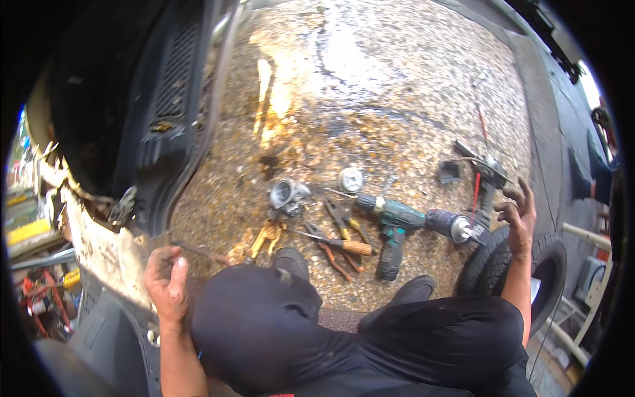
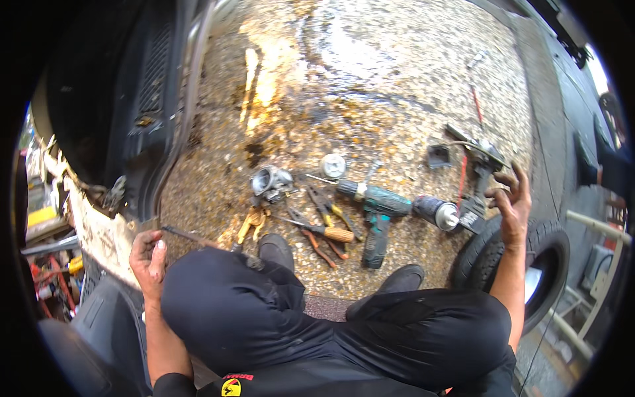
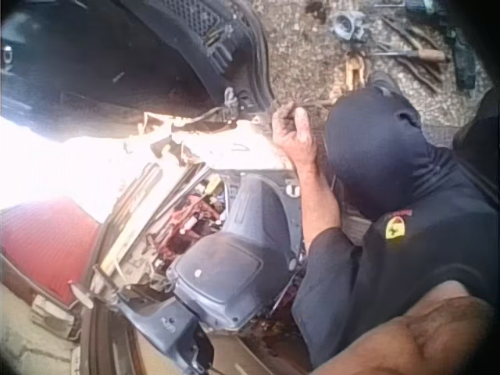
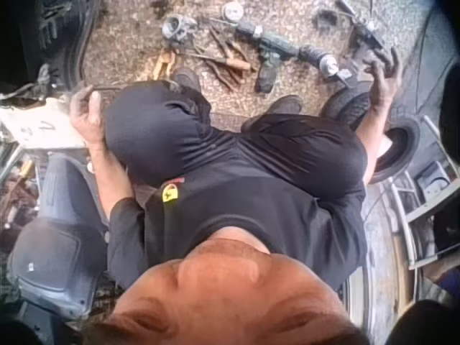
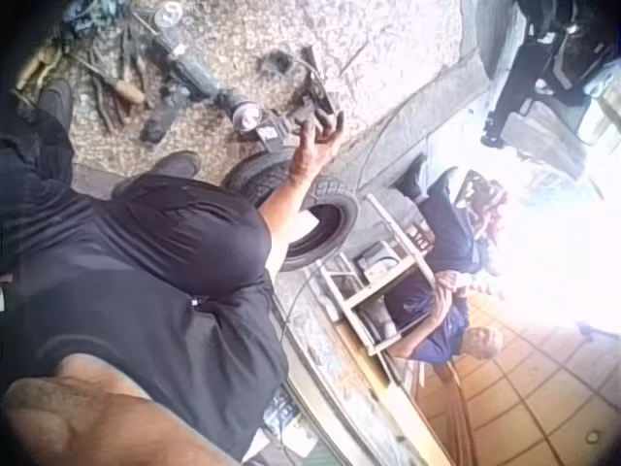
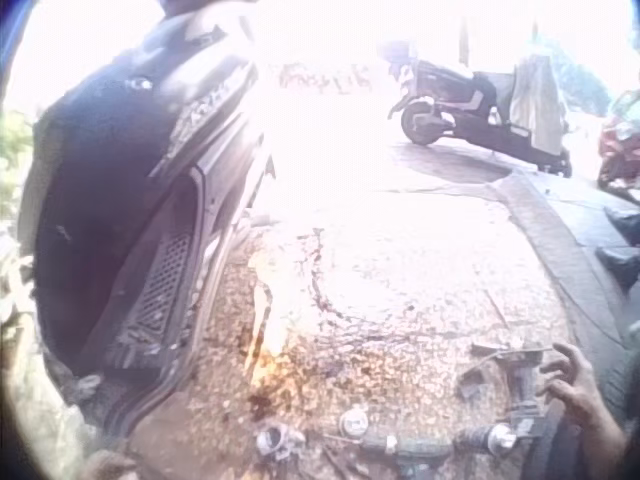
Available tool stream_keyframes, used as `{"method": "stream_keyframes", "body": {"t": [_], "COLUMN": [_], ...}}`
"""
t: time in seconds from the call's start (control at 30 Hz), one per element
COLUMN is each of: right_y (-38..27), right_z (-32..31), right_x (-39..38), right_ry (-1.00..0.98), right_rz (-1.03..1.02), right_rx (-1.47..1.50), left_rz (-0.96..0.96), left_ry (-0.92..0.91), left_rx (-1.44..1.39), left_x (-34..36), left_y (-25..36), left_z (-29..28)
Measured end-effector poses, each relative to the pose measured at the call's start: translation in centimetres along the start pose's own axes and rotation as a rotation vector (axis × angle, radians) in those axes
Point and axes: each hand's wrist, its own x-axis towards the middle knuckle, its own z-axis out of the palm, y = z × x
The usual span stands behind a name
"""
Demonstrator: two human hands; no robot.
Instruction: The person cleans a scooter carburetor with spray cleaner, then uses a screwdriver and brush to remove debris from its internal passages. The person reassembles the carburetor and installs it back into the scooter.
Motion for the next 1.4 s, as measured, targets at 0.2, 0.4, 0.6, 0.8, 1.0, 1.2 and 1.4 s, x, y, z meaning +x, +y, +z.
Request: {"method": "stream_keyframes", "body": {"t": [0.2, 0.4, 0.6, 0.8, 1.0, 1.2, 1.4], "right_y": [2.2, 4.2, 5.5, 7.2, 7.6, 8.4, 5.5], "right_z": [-0.2, 0.1, 2.5, 2.8, 4.3, 6.3, 4.2], "right_x": [-3.4, -6.1, -6.3, -6.0, -6.6, -5.3, -3.2], "right_ry": [-0.051, -0.197, -0.308, -0.325, -0.226, -0.161, -0.040], "right_rz": [0.188, 0.394, 0.223, 0.086, 0.025, -0.159, -0.132], "right_rx": [0.069, 0.006, -0.243, -0.231, -0.211, -0.214, -0.013], "left_rz": [0.261, 0.540, 0.615, 0.548, 0.452, 0.243, -0.341], "left_ry": [-0.735, -1.135, -1.234, -1.102, -1.033, -0.981, -1.181], "left_rx": [0.348, 0.666, 0.797, 0.805, 0.705, 0.496, -0.178], "left_x": [9.2, 11.9, 12.6, 10.4, 8.3, 8.5, 11.8], "left_y": [5.2, 9.3, 12.9, 11.3, 8.2, 8.1, 11.1], "left_z": [16.9, 29.6, 42.8, 53.0, 55.5, 55.0, 51.1]}}
